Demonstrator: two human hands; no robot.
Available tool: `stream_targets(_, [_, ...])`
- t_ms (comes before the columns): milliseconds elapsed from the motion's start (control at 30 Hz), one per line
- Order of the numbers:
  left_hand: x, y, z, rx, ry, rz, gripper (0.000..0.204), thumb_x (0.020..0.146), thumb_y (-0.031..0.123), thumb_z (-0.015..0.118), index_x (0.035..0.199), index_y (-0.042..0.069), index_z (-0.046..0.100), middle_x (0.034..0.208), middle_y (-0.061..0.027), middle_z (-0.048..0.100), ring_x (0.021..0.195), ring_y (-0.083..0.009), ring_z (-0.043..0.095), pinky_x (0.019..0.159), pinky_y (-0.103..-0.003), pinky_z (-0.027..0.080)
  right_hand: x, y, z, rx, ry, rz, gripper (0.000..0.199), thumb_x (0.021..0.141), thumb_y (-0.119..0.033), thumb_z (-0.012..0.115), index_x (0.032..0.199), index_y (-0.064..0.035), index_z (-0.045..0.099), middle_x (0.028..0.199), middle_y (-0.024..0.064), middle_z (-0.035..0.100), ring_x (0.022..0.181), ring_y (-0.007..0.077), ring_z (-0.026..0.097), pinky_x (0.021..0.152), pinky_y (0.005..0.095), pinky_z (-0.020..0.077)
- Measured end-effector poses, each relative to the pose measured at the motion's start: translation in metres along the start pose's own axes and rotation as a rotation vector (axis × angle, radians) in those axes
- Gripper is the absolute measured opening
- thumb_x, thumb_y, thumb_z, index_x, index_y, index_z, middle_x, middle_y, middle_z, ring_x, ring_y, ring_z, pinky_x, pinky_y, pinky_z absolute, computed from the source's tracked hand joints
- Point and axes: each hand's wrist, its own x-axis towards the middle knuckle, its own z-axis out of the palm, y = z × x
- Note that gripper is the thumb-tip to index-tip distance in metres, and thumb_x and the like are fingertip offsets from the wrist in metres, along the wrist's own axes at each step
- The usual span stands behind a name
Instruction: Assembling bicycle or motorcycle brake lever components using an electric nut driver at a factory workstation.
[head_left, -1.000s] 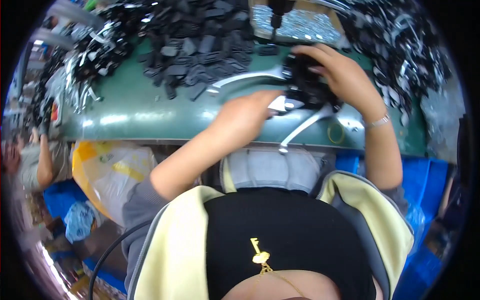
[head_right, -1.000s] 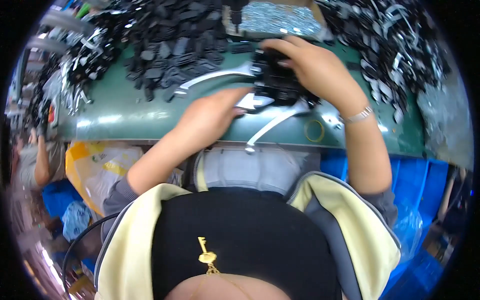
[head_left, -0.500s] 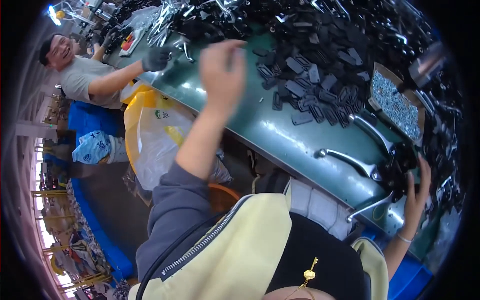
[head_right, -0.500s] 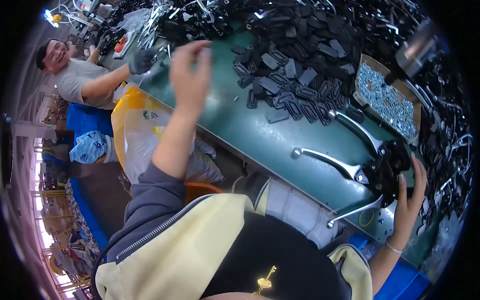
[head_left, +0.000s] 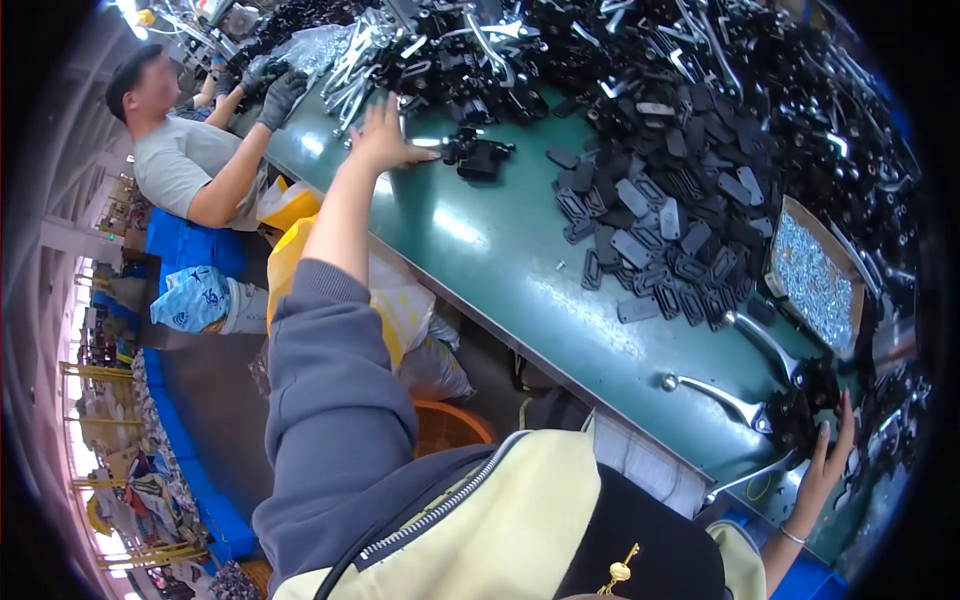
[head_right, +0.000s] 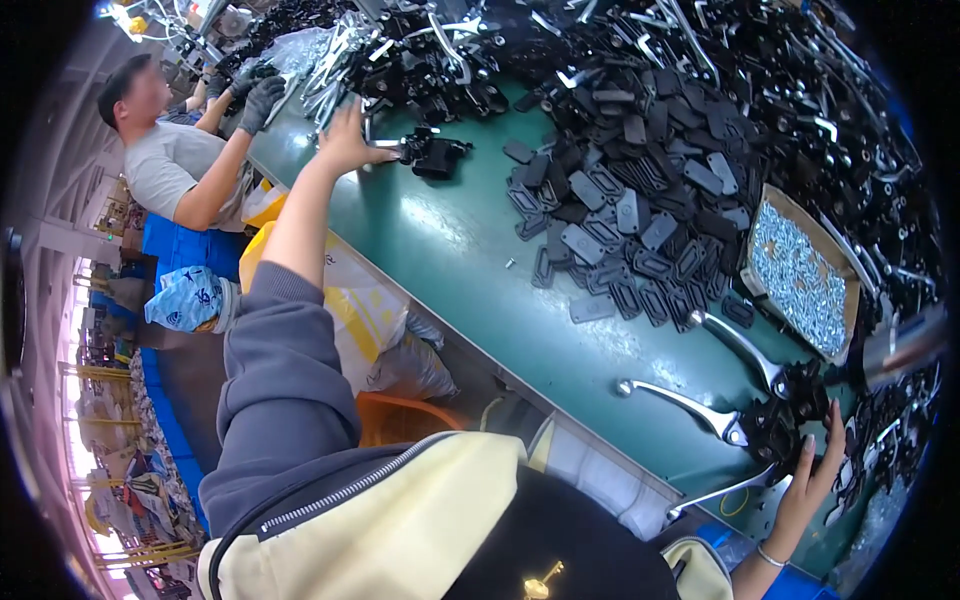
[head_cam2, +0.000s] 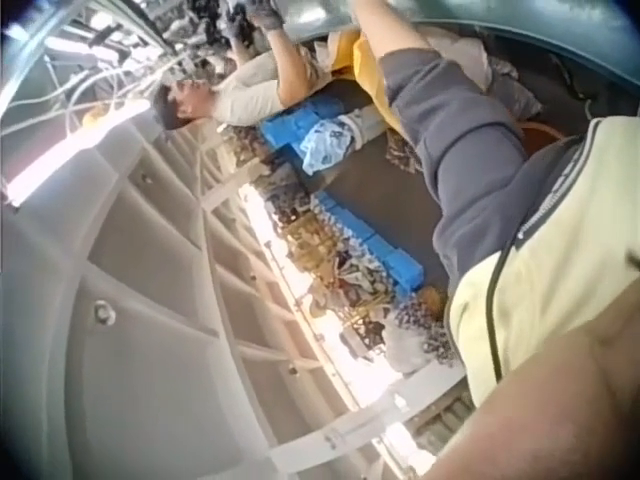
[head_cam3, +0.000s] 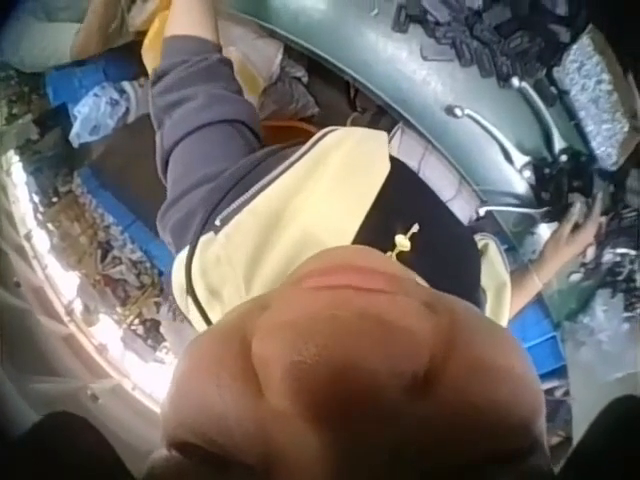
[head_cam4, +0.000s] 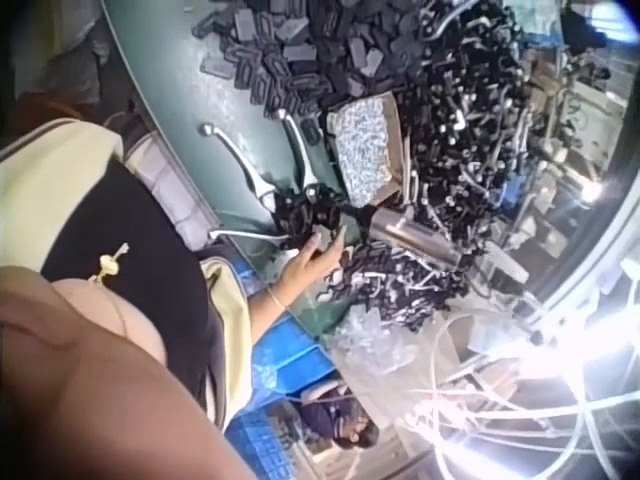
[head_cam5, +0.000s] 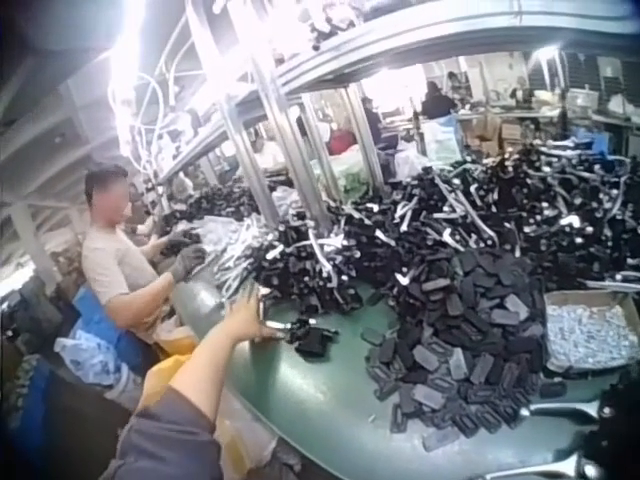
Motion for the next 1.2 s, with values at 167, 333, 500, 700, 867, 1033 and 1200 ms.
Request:
stream_targets(167, [0.017,0.002,0.01,-0.116,-0.072,-0.098,0.071,0.084,0.038,0.075,0.145,0.016,0.048,0.14,-0.0124,0.055,0.134,-0.0346,0.051,0.112,-0.059,0.037,-0.006,-0.005,-0.001,-0.129,-0.015,0.007,0.045,0.106,-0.016,0.052,0.149,-0.0007,0.049,0.149,0.0168,0.054,0.135,0.0311,0.052,0.116,0.0403,0.0352])
stream_targets(333, [0.008,-0.004,0.001,-0.006,-0.075,-0.091,0.039,0.092,0.027,0.063,0.13,0.016,0.061,0.125,-0.0116,0.064,0.115,-0.0358,0.064,0.096,-0.051,0.051,-0.005,-0.006,0.002,-0.151,-0.022,0.037,0.044,0.105,-0.015,0.055,0.147,-0.0013,0.051,0.147,0.0174,0.055,0.134,0.0307,0.052,0.115,0.0402,0.0354])
stream_targets(500, [-0.003,-0.009,-0.064,-0.003,-0.146,-0.057,0.027,0.094,0.022,0.061,0.117,0.009,0.068,0.106,-0.0148,0.072,0.099,-0.0386,0.069,0.084,-0.049,0.055,0.01,-0.022,-0.002,-0.196,-0.058,-0.054,0.043,0.105,-0.014,0.056,0.147,-0.0031,0.053,0.145,0.0154,0.057,0.132,0.0298,0.054,0.114,0.0385,0.0378])
stream_targets(700, [-0.041,-0.033,-0.115,-0.431,-0.085,0.092,0.023,0.094,0.024,0.067,0.097,0.001,0.069,0.087,-0.0135,0.073,0.081,-0.0306,0.07,0.073,-0.042,0.051,0.019,-0.059,-0.016,-0.222,0.12,-0.242,0.035,0.1,-0.006,0.059,0.134,-0.0009,0.062,0.137,0.0167,0.061,0.129,0.0305,0.056,0.114,0.0383,0.0385])
stream_targets(867, [-0.121,0.029,-0.176,-1.154,-0.576,-0.303,0.018,0.1,0.024,0.065,0.09,0.013,0.055,0.066,0.0068,0.043,0.051,-0.0033,0.036,0.046,-0.023,0.024,0.031,-0.18,0.014,0.2,-0.108,-0.433,0.051,0.088,-0.007,0.071,0.137,-0.0042,0.06,0.142,0.0172,0.056,0.132,0.0348,0.055,0.113,0.0411,0.0414])
stream_targets(1033, [-0.166,0.11,-0.188,-1.43,-0.87,-0.243,0.014,0.102,0.021,0.062,0.096,0.012,0.054,0.068,0.0086,0.041,0.051,-0.001,0.032,0.045,-0.021,0.021,0.037,-0.232,0.069,0.243,0.011,-0.757,0.066,0.083,-0.017,0.079,0.144,-0.0186,0.056,0.138,0.0159,0.056,0.122,0.0372,0.059,0.096,0.0416,0.0535])
stream_targets(1200, [-0.192,0.173,-0.188,-1.448,-1.021,-0.123,0.013,0.103,0.022,0.061,0.102,0.009,0.057,0.071,0.0078,0.044,0.056,-0.001,0.034,0.048,-0.02,0.024,0.037,-0.199,0.061,0.016,0.052,-0.651,0.061,0.082,-0.016,0.079,0.139,-0.0206,0.06,0.112,0.0094,0.066,0.094,0.0302,0.068,0.085,0.0395,0.0545])
